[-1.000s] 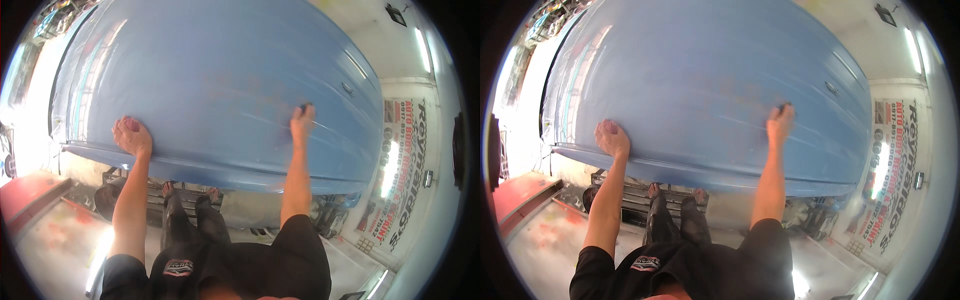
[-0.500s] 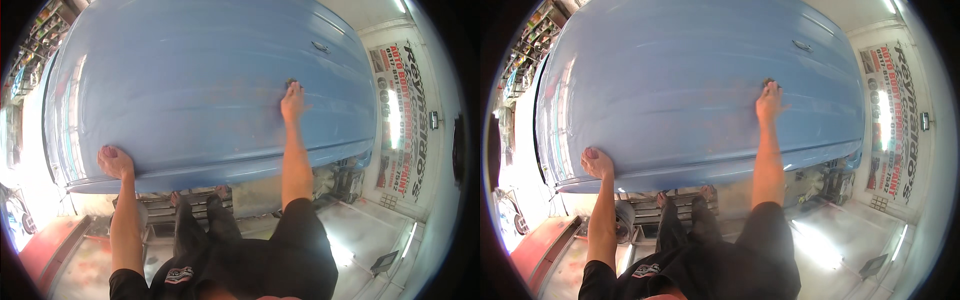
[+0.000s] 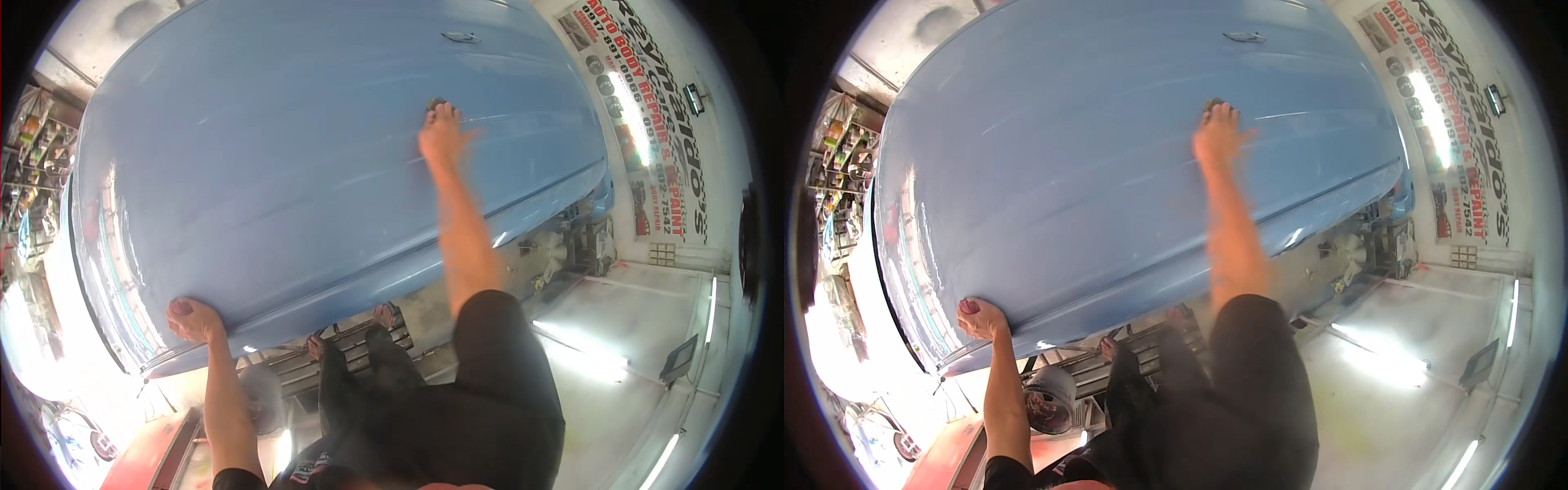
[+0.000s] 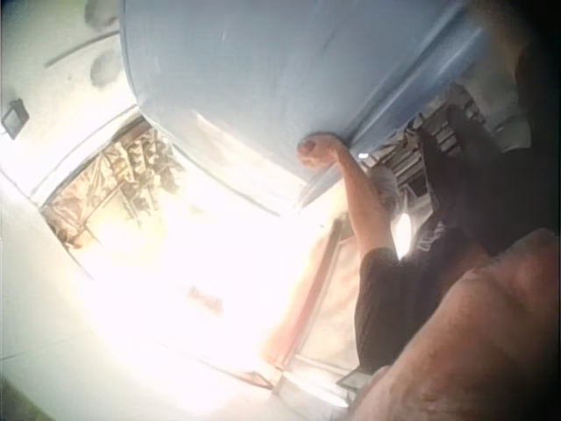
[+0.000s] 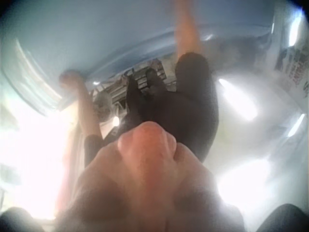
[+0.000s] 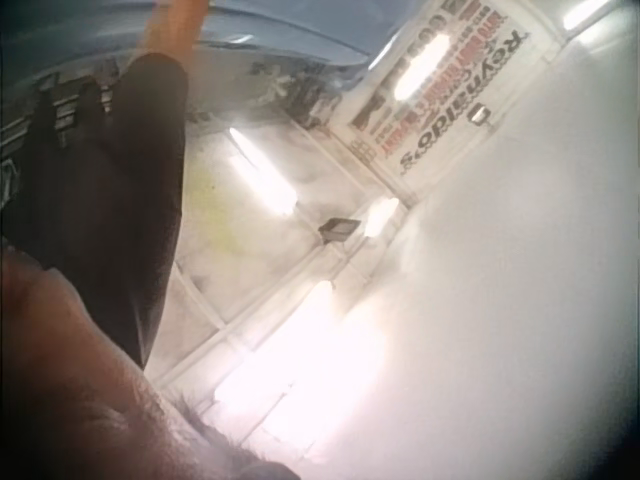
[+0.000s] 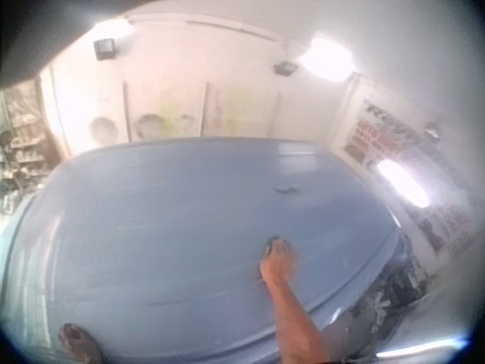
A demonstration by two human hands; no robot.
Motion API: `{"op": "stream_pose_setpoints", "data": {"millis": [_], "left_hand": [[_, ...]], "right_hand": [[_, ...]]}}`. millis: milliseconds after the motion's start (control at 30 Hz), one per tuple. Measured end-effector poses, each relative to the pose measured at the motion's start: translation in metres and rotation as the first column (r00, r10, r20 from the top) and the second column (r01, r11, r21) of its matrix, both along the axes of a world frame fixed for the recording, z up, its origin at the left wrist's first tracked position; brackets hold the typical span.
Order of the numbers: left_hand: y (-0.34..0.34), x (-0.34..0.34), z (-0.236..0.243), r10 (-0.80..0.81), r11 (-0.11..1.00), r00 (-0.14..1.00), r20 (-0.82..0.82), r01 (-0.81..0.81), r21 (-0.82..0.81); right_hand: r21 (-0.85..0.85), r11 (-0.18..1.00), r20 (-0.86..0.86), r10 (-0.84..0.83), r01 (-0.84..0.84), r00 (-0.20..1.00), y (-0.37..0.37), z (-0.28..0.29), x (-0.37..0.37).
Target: The person sands the blue roof of a vehicle using a sanding block, periodically rinsing the block in a bucket of water.
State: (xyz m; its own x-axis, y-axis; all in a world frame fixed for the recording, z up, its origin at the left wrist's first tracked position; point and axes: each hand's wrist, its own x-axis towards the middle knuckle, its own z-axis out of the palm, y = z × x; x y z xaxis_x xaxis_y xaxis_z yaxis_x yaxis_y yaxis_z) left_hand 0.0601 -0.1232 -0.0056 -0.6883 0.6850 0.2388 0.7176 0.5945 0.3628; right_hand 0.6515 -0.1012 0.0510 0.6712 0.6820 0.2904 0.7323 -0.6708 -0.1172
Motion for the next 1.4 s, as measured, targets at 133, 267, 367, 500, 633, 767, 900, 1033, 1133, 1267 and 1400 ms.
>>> {"op": "stream_pose_setpoints", "data": {"millis": [133,267,367,500,633,767,900,1033,1133,1267,1400], "left_hand": [[0.001,-0.035,0.003,-0.010,0.999,0.999,-0.043,0.012,0.053],[0.002,-0.039,-0.004,0.007,0.996,1.000,-0.003,-0.006,0.089],[0.006,-0.006,-0.010,-0.066,0.996,0.997,0.024,0.065,0.066],[0.007,-0.027,-0.012,-0.048,0.995,0.998,-0.046,0.052,0.086],[0.001,-0.039,-0.010,0.004,0.994,0.998,-0.059,0.002,0.107],[-0.003,-0.011,-0.015,-0.050,0.994,0.999,0.000,0.050,0.102],[-0.001,-0.005,-0.005,-0.031,0.993,0.998,-0.056,0.037,0.110],[-0.004,-0.009,-0.009,-0.015,0.991,0.999,-0.039,0.020,0.136],[0.007,-0.033,-0.021,-0.007,0.969,0.989,-0.148,0.043,0.244],[-0.006,-0.026,0.009,-0.066,0.993,0.996,-0.063,0.072,0.096],[0.002,-0.001,0.013,-0.032,0.988,0.999,0.038,0.026,0.154]], "right_hand": [[0.285,0.893,0.000,0.363,-0.348,0.932,0.038,-0.032,-0.155],[0.165,0.934,-0.073,0.332,-0.317,0.941,-0.001,-0.004,-0.054],[0.145,0.988,0.130,0.034,-0.053,0.991,-0.005,0.002,0.021],[0.388,0.883,0.018,0.277,-0.262,0.961,0.048,-0.012,-0.125],[0.200,0.689,-0.305,0.720,-0.697,0.624,0.057,0.001,-0.209],[0.366,0.819,-0.102,0.507,-0.442,0.856,0.035,-0.027,-0.006],[0.308,0.867,0.065,0.392,-0.392,0.918,0.053,-0.012,-0.069],[0.009,0.447,-0.127,0.888,-0.895,0.442,0.109,-0.074,-0.332],[0.142,0.215,-0.216,0.959,-0.966,0.182,0.110,-0.029,-0.371],[0.164,0.560,-0.469,0.769,-0.812,0.435,0.082,-0.003,-0.208],[0.103,0.500,-0.062,0.866,-0.860,0.497,0.051,-0.010,-0.143]]}}
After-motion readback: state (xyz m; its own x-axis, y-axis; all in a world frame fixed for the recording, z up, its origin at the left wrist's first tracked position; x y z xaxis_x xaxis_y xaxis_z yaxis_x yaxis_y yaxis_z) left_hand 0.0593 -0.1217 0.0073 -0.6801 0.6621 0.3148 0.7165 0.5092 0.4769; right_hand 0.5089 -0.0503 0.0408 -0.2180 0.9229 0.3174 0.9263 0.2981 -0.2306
